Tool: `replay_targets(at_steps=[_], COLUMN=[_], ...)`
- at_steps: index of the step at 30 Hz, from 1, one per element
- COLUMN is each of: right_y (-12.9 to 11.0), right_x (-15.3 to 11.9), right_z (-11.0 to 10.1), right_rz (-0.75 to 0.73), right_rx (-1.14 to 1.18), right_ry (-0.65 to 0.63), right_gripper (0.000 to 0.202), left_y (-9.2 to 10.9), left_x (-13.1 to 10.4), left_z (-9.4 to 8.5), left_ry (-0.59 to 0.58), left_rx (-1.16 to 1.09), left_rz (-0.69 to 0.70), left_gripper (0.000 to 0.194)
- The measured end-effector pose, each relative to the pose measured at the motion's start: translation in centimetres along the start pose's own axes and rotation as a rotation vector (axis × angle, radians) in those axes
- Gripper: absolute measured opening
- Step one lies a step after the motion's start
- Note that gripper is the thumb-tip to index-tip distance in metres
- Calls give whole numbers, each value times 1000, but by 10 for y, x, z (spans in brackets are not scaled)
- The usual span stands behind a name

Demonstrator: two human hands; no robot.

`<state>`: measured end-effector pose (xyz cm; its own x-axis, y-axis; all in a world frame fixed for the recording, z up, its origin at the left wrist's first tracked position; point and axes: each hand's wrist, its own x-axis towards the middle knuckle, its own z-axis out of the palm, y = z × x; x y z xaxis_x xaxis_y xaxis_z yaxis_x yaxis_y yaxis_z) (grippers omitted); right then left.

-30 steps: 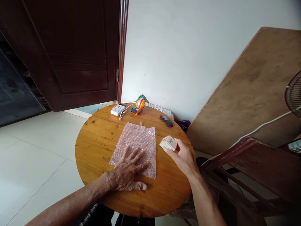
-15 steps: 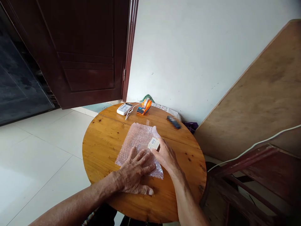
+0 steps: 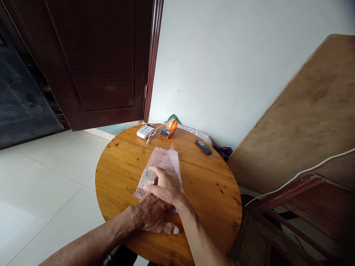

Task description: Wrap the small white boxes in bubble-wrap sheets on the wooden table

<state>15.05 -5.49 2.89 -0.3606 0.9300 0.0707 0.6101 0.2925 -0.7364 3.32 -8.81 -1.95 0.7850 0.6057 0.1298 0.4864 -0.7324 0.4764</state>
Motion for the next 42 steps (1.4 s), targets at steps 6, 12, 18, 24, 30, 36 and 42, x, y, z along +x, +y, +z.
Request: replay_targets(at_steps=[6, 12, 18, 24, 30, 36, 42], right_y=[57, 85, 93, 98, 93, 90, 89], right_x=[-6, -15, -18, -20, -17, -18, -20], right_z=[-23, -28, -22, -26, -20, -18, -16], right_rz=[219, 163, 58, 43, -6, -6, -14], right_rx=[172, 157, 217, 201, 116, 51, 56], right_ry=[124, 237, 206, 199, 250, 253, 257], right_gripper=[36, 51, 55, 42, 44, 44, 50], left_y=[-1, 6, -18, -46, -47, -49, -51], left_x=[5, -6, -7, 1, -6, -6, -6], left_z=[-3, -19, -37, -21, -19, -20, -19], left_ry=[-58, 43, 271, 228, 237, 234, 235], left_rx=[32, 0, 113, 109, 61, 46, 42], left_rz=[8, 58, -139, -234, -243, -246, -238], left_gripper=[95, 70, 26, 73, 82, 83, 84])
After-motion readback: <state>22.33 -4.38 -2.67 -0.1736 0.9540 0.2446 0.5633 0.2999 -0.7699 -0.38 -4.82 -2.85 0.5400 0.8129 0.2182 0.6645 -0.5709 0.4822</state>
